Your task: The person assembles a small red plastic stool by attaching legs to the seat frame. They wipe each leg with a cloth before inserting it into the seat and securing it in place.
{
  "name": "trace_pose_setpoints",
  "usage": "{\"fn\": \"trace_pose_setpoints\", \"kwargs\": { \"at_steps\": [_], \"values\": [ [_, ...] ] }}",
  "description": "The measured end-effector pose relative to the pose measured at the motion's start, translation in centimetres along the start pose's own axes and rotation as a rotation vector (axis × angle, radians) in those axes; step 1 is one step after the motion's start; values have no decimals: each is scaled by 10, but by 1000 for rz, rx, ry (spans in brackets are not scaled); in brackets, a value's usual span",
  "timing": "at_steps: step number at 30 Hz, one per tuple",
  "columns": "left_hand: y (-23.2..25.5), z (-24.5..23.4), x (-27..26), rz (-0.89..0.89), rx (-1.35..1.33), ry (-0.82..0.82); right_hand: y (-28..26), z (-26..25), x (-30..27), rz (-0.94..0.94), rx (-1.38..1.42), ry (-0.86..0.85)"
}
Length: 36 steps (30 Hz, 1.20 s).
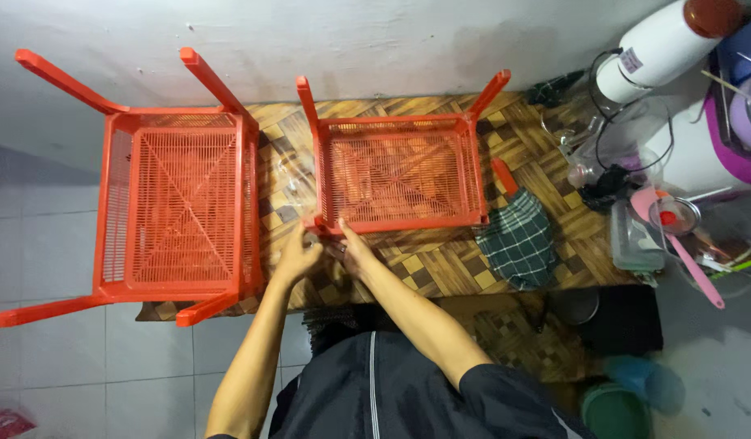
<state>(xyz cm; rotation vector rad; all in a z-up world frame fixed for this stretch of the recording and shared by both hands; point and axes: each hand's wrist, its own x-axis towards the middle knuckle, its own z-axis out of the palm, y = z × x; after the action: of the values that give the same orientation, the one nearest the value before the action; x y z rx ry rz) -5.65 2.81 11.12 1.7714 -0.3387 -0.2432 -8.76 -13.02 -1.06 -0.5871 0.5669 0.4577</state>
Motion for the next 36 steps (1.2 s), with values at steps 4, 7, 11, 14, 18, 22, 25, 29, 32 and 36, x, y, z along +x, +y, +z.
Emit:
{"fn": "trace_pose_setpoints", "kwargs": {
  "at_steps": [4,7,11,14,18,22,25,29,32,36],
  "values": [
    [-9,-4,9,-801,-763,169,-8,15,-5,7,5,77],
    [-15,-7,20,-988,-758,206,-21,25,-17,86,-177,66],
    [-44,-8,23,-927,-750,17,-30,31,-35,55,-324,10],
    [-72,-7,25,-870,-766,-25,-30,27,-38,45,-370,13],
    [-87,1,35,-920,-664,11,-43,-7,-48,16,-337,141],
    [-80,-7,38,-819,-523,23,-85,-81,-99,-107,-306,358],
    [-69,-31,33,-656,-399,-68,-127,-135,-147,-277,-160,601],
    [-54,-58,19,-751,-416,36,-158,-165,-170,-272,-372,606],
    [-47,-61,11,-964,-361,73,-158,-166,-170,-227,-487,549],
    [-43,-52,10,-890,-400,105,-154,-165,-172,-280,-493,520]
  ]
}}
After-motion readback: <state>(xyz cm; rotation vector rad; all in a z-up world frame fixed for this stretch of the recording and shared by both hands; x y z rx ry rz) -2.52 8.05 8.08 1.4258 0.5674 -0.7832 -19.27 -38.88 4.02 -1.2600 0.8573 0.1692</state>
